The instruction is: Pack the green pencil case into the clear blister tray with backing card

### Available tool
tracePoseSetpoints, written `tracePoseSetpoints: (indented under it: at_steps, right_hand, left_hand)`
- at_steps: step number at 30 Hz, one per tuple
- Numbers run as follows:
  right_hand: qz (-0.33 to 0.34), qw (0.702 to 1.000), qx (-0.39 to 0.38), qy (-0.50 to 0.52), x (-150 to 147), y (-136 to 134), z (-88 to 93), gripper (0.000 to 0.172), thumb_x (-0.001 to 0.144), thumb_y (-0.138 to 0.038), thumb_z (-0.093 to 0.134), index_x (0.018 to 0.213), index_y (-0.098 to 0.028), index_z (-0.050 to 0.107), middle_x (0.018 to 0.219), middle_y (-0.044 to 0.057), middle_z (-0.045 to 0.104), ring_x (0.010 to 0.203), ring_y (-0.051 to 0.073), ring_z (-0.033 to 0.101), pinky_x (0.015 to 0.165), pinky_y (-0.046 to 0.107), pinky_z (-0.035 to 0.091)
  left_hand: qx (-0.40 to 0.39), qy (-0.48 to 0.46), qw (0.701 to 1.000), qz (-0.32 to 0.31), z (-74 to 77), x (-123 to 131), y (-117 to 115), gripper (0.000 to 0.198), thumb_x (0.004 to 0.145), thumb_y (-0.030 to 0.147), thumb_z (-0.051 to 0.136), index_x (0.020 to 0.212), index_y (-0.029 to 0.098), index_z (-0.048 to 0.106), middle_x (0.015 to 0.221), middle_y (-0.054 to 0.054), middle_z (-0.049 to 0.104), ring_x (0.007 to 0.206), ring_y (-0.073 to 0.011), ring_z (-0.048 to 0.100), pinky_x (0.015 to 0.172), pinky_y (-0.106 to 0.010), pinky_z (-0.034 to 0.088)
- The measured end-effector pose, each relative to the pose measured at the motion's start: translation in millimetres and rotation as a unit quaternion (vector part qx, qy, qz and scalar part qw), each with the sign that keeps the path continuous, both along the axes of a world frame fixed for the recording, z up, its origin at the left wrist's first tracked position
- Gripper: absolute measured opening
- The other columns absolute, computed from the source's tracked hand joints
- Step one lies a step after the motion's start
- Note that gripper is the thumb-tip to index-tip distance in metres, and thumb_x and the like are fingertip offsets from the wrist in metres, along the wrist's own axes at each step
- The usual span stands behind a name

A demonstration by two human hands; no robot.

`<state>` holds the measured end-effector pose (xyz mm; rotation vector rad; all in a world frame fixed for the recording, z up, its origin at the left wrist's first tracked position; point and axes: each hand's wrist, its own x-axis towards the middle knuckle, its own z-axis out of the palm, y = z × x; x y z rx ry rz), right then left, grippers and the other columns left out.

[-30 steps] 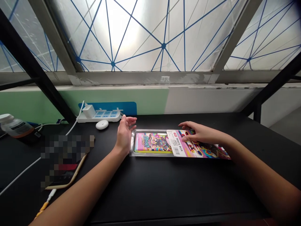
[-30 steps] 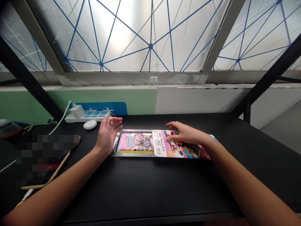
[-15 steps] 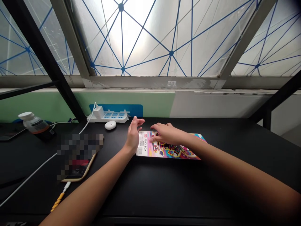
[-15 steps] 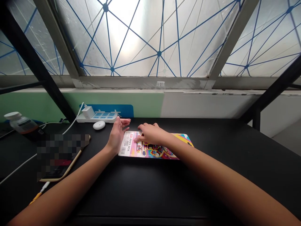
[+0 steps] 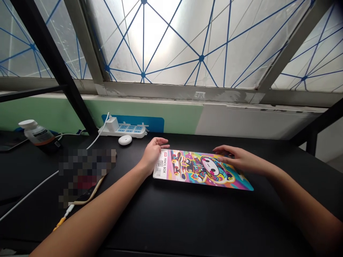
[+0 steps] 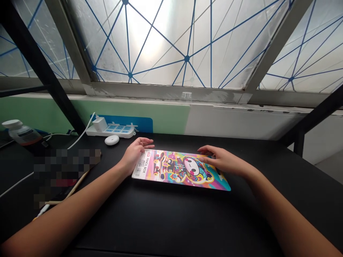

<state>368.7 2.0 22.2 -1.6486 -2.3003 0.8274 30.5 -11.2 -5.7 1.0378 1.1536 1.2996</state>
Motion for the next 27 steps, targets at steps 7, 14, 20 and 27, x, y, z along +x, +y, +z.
tracePoseSetpoints:
  at_steps: [7,14,20,27]
  right_hand:
    - [-0.012,1.000,-0.009,0.008,-32,-13,1.1,0.049,0.084,-0.065,0.057,0.109,-0.024,0.065,0.111,0.007,0.072,0.096,0.028,0.067,0.078,0.036,0.052]
    - [-0.033,0.997,0.070,-0.004,-35,-14,-4.8,0.046,0.082,-0.066,0.058,0.095,-0.023,0.063,0.096,0.007,0.072,0.083,0.026,0.066,0.068,0.036,0.049]
    - [-0.038,0.973,0.228,0.007,-37,-15,-6.1,0.043,0.080,-0.065,0.064,0.089,-0.023,0.059,0.090,0.006,0.069,0.078,0.024,0.063,0.067,0.035,0.048]
    - [-0.005,0.880,0.475,0.001,-43,-39,6.4,0.034,0.085,-0.046,0.070,0.078,-0.024,0.045,0.100,0.007,0.064,0.073,0.019,0.060,0.063,0.032,0.046]
  left_hand:
    - [-0.040,-0.026,0.999,0.007,10.7,-1,-7,0.035,0.069,0.003,0.048,0.098,0.020,0.056,0.140,-0.013,0.052,0.119,-0.0313,0.064,0.052,-0.023,0.051]
    - [0.019,0.023,0.999,-0.023,4.7,0,-4,0.028,0.095,0.041,0.046,0.088,0.018,0.060,0.111,-0.010,0.070,0.100,-0.0242,0.069,0.079,-0.031,0.053]
    - [0.135,0.251,0.958,-0.022,8.3,-7,-8,0.036,0.099,0.050,0.042,0.095,0.022,0.064,0.090,-0.003,0.071,0.078,-0.0208,0.067,0.071,-0.032,0.049]
    - [0.364,0.321,0.868,0.104,29.8,-9,-25,0.029,0.101,0.033,0.042,0.088,0.021,0.065,0.081,0.000,0.072,0.076,-0.0163,0.065,0.074,-0.028,0.048]
